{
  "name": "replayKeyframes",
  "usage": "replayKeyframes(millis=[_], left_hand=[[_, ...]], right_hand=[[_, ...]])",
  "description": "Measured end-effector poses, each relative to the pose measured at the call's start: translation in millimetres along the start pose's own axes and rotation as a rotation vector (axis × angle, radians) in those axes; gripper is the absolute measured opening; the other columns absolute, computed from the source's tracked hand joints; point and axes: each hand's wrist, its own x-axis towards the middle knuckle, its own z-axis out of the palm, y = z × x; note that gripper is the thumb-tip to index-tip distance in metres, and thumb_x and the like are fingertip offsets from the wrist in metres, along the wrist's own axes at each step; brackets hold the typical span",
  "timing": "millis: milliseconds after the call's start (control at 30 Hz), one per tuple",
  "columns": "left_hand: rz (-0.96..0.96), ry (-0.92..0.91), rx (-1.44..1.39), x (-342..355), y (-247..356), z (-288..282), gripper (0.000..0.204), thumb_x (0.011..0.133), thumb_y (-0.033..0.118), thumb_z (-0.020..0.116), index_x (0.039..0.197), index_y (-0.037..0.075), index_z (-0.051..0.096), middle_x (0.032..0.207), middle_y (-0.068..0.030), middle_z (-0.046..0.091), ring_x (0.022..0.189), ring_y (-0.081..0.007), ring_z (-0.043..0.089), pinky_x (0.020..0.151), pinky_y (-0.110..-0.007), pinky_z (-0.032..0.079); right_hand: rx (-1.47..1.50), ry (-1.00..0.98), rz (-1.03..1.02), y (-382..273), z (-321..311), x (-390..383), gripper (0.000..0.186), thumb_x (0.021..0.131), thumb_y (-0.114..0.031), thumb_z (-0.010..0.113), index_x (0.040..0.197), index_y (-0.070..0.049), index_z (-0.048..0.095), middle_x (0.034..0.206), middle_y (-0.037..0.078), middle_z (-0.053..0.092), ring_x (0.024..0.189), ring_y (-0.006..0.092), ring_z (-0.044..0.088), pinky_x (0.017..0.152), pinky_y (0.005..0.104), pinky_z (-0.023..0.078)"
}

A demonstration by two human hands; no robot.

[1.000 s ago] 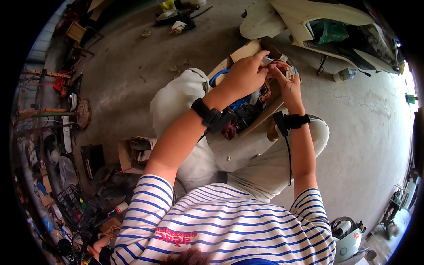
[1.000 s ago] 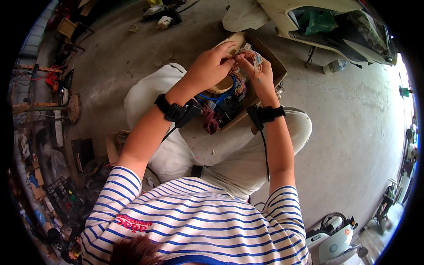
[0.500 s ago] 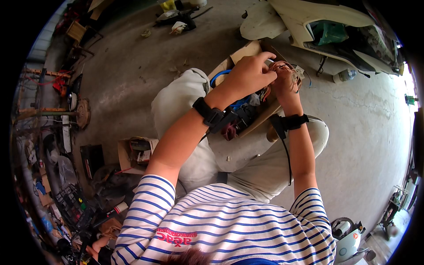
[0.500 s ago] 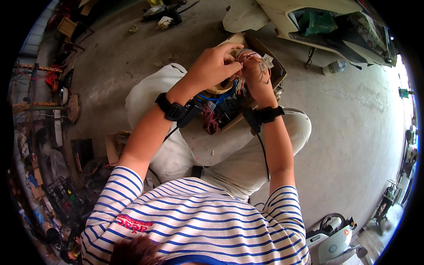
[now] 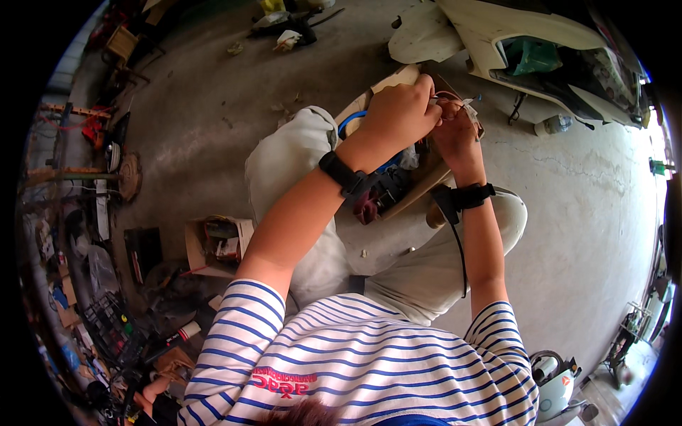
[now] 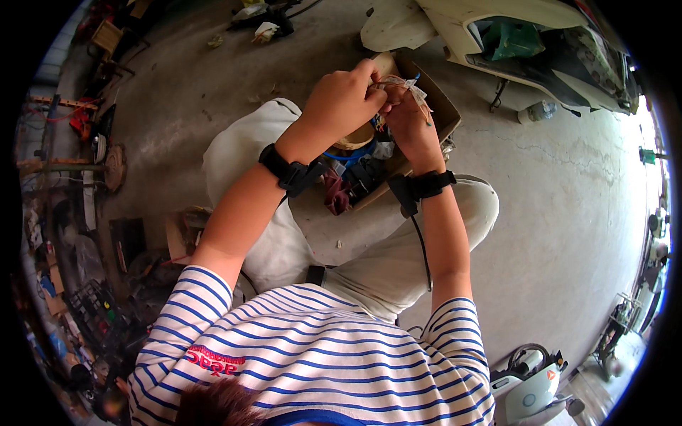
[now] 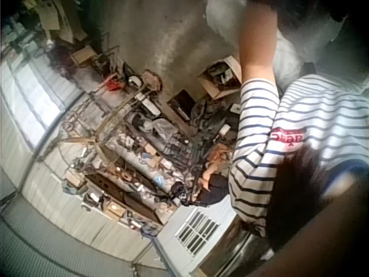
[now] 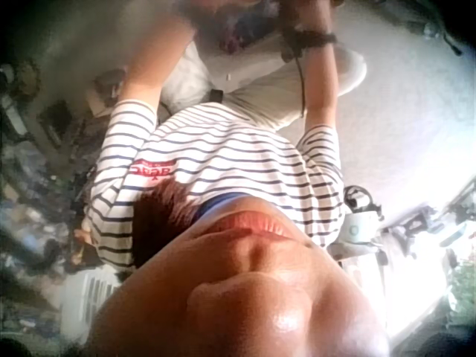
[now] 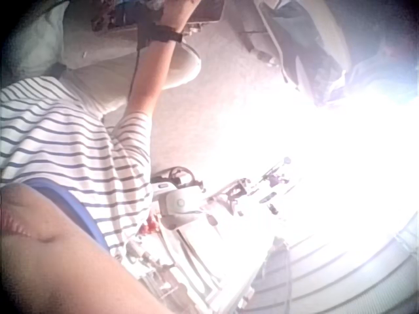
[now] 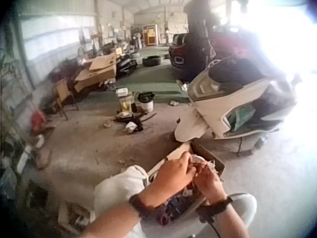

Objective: The person holds a bundle of wires and sorts through them by hand, separating individual wires and checking the labels on them.

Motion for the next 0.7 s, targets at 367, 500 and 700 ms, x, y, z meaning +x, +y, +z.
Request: replayKeyframes(millis=[367,500,700], left_hand=[[0.007,-0.015,0.217,1,-1,0,0.017,0.082,0.024,0.056,0.089,0.008,0.055,0.065,-0.0126,0.063,0.063,-0.033,0.064,0.056,-0.044,0.051],[0.041,0.02,0.256,1,-2,2,0.015,0.085,0.023,0.053,0.088,0.008,0.054,0.065,-0.0127,0.063,0.06,-0.0333,0.063,0.053,-0.044,0.051],[0.023,0.0,0.343,2,-9,8,0.017,0.086,0.022,0.051,0.09,0.006,0.051,0.063,-0.0133,0.063,0.057,-0.0341,0.063,0.052,-0.045,0.05]], right_hand=[[0.033,0.03,0.013,-7,2,-2,0.036,0.097,-0.037,0.042,0.072,-0.011,0.041,0.089,0.003,0.047,0.084,0.0158,0.044,0.079,0.0303,0.037],[0.305,0.18,0.064,-16,6,0,0.032,0.096,-0.034,0.044,0.092,-0.005,0.058,0.095,0.003,0.055,0.079,0.0156,0.044,0.074,0.0298,0.036],[0.408,0.199,0.077,-15,5,2,0.034,0.096,-0.034,0.044,0.099,-0.002,0.058,0.093,0.003,0.057,0.078,0.0162,0.045,0.074,0.0302,0.036]])
